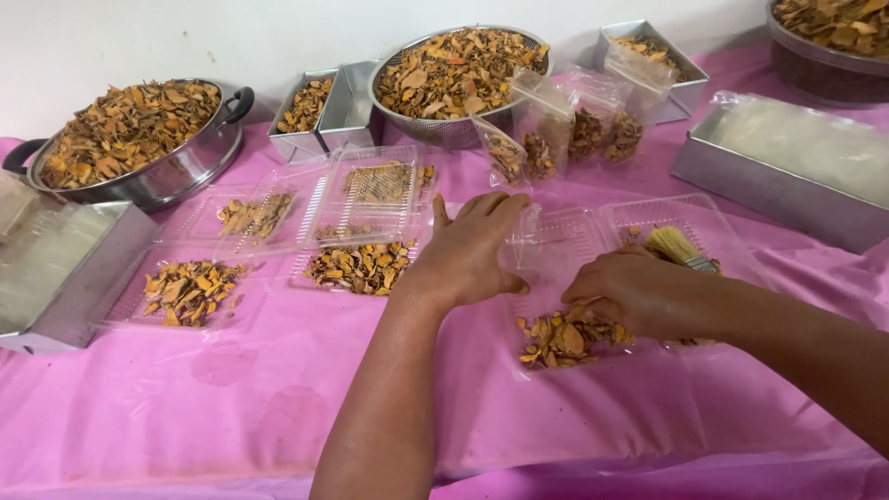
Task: Packaging dried leaves into small plastic containers and using a brush to tidy the workspace.
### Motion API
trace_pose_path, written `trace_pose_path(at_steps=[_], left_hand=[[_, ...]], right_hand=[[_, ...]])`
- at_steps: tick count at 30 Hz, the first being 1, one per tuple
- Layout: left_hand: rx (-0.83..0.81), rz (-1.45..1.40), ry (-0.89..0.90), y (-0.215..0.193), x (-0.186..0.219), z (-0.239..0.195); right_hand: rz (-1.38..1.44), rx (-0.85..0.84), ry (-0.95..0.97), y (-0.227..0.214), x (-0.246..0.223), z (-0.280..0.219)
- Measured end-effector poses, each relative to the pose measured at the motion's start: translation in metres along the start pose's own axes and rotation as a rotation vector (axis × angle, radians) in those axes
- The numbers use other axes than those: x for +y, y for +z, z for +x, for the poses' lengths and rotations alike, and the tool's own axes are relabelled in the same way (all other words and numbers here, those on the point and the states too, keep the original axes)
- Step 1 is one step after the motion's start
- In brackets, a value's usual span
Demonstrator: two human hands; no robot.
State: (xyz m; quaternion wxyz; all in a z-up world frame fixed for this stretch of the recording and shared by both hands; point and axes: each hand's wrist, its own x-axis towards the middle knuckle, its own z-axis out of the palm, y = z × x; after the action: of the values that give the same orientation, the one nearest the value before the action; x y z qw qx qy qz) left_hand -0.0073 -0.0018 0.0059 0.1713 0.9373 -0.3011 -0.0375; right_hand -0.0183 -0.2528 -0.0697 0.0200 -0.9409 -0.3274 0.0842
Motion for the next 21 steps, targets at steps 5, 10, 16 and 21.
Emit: trace_pose_path(at_steps=[5, 10, 16, 21], left_hand=[[-0.001, 0.017, 0.001, -0.002, 0.006, -0.002], [0.017, 0.032, 0.015, -0.002, 0.005, 0.000], [0.025, 0.043, 0.017, -0.003, 0.005, 0.000], [0.023, 0.033, 0.030, -0.002, 0.005, 0.000]], right_hand=[[-0.025, -0.093, 0.035, -0.014, -0.031, -0.007], [0.081, -0.105, 0.038, 0.001, -0.023, 0.001], [0.234, -0.088, -0.017, 0.001, -0.017, 0.004], [0.242, -0.132, -0.028, -0.012, -0.030, -0.001]])
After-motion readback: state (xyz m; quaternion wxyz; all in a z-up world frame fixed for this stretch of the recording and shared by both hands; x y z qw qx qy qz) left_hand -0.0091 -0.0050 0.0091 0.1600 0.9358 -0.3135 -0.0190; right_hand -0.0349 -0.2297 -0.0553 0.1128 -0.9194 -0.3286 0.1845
